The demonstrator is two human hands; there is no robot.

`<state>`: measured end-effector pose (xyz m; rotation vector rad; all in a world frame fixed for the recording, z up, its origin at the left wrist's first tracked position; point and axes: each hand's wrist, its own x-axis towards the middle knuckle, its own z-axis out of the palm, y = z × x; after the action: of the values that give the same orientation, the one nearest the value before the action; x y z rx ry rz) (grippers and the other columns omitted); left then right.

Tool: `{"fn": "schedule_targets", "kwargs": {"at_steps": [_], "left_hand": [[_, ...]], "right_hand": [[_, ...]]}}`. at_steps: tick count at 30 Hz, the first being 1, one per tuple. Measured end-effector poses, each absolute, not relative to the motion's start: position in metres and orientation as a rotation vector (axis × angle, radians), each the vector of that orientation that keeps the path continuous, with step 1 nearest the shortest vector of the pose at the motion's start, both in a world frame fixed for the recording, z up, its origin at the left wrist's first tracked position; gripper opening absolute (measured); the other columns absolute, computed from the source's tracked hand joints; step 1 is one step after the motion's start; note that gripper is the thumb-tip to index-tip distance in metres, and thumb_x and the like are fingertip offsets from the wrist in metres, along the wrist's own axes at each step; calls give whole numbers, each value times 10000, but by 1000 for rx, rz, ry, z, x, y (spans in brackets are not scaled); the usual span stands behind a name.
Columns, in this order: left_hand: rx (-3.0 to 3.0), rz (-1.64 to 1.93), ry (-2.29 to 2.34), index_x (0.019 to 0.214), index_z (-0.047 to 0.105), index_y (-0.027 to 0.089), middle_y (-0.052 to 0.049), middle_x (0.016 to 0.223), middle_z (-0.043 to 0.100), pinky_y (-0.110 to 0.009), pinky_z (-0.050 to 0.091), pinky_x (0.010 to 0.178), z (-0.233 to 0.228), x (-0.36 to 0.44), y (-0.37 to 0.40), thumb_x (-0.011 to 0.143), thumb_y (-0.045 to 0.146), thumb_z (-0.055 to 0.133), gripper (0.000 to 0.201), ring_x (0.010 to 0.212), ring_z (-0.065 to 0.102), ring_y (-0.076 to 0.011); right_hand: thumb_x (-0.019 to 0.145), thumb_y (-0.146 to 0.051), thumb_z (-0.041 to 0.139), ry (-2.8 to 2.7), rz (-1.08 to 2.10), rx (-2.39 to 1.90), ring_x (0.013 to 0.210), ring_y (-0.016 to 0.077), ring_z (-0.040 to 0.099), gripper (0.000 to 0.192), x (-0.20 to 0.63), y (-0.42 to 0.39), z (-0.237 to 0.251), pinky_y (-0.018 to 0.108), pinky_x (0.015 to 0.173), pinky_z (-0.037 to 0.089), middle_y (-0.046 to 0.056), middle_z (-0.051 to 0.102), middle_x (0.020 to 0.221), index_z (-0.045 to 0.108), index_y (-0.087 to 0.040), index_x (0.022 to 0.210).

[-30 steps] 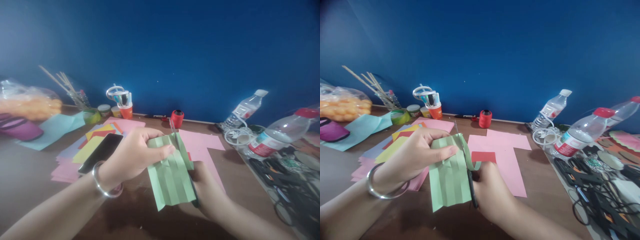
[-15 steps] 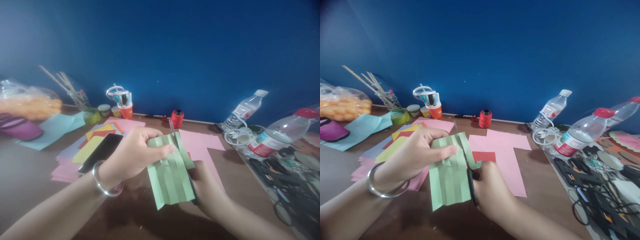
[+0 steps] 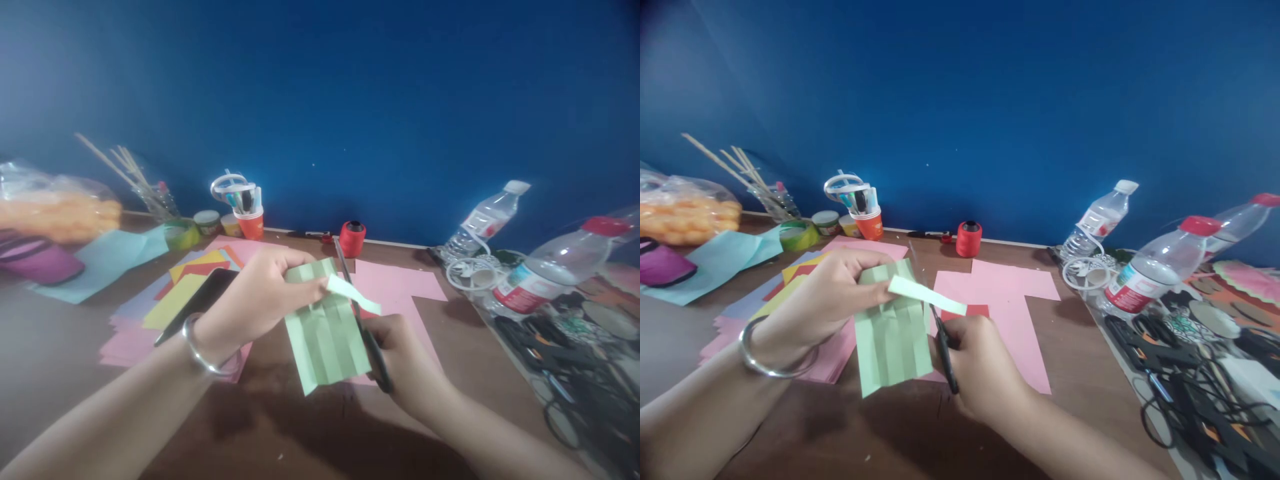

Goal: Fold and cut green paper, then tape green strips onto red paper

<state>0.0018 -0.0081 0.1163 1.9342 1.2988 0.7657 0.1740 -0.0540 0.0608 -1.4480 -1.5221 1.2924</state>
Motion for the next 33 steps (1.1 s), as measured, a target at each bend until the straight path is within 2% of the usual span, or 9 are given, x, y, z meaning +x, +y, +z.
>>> {"fn": "schedule_targets", "kwargs": {"at_steps": [4, 8, 11, 14, 16, 19, 23, 27, 33], "left_hand": [[2132, 698, 1380, 692, 654, 193, 14, 570, 582, -219, 351, 457, 116, -12, 14, 682, 446, 578, 264, 494, 500, -116], [2290, 278, 1528, 739, 661, 207, -2, 673, 642, -251, 387, 521, 95, -29, 48, 668, 442, 571, 262, 565, 566, -160], [2400, 89, 1626, 863, 653, 206, -44, 853, 657, -296, 423, 644, 69, -35, 67, 634, 397, 608, 302, 751, 597, -226], [2465, 144, 1713, 1064, 578, 156, -141, 1040, 596, -416, 377, 794, 51, -33, 72, 615, 323, 637, 482, 972, 522, -336], [2503, 168, 1663, 1087, 565, 183, -126, 1092, 576, -414, 349, 845, 47, -29, 69, 648, 315, 617, 461, 1029, 494, -324], [2525, 168, 1517, 1008, 610, 229, -61, 1048, 617, -342, 373, 826, 51, -20, 60, 731, 354, 542, 311, 966, 544, -252], [2369, 185, 1229, 888, 656, 226, -21, 892, 678, -258, 414, 689, 52, -3, 42, 819, 422, 405, 326, 768, 610, -176], [1992, 308, 1094, 990, 633, 195, -46, 900, 690, -249, 437, 642, 39, 16, 28, 723, 414, 552, 355, 717, 630, -179], [1873, 496, 1142, 796, 640, 174, -12, 696, 678, -225, 424, 515, 25, 23, 28, 658, 292, 616, 183, 597, 610, -151]], "right_hand": [[735, -384, 532, -1663, 1160, -1521, 425, 83, 346, 367, 181, -41, 61, 220, 418, 273, -36, 396, 431, 414, -174, 458], [749, -472, 483, -1856, 885, -1782, 424, 107, 364, 379, 194, -22, 51, 240, 423, 270, -15, 440, 453, 454, -188, 499], [729, -472, 490, -2071, 429, -1995, 507, 166, 476, 316, 202, -9, 35, 270, 471, 288, 43, 575, 575, 561, -200, 584], [666, -497, 543, -2260, 454, -2048, 531, 185, 515, 293, 208, -6, 30, 271, 474, 288, 48, 615, 625, 591, -215, 602], [628, -444, 592, -2358, 673, -1994, 519, 171, 517, 222, 213, -10, 36, 258, 463, 282, 25, 615, 605, 598, -223, 605], [582, -314, 629, -2444, 889, -1914, 495, 148, 506, 108, 217, -18, 48, 246, 445, 258, 0, 606, 585, 598, -219, 624], [538, -302, 646, -2544, 460, -1797, 571, 174, 511, 193, 212, -26, 47, 256, 462, 255, 25, 611, 685, 563, -197, 677], [600, -330, 621, -2611, 189, -1592, 695, 210, 519, 228, 200, -31, 37, 282, 542, 305, 56, 614, 780, 562, -181, 761], [661, -328, 606, -2609, 83, -1521, 762, 231, 518, 302, 195, -35, 37, 322, 632, 354, 77, 607, 855, 558, -157, 905]]}}
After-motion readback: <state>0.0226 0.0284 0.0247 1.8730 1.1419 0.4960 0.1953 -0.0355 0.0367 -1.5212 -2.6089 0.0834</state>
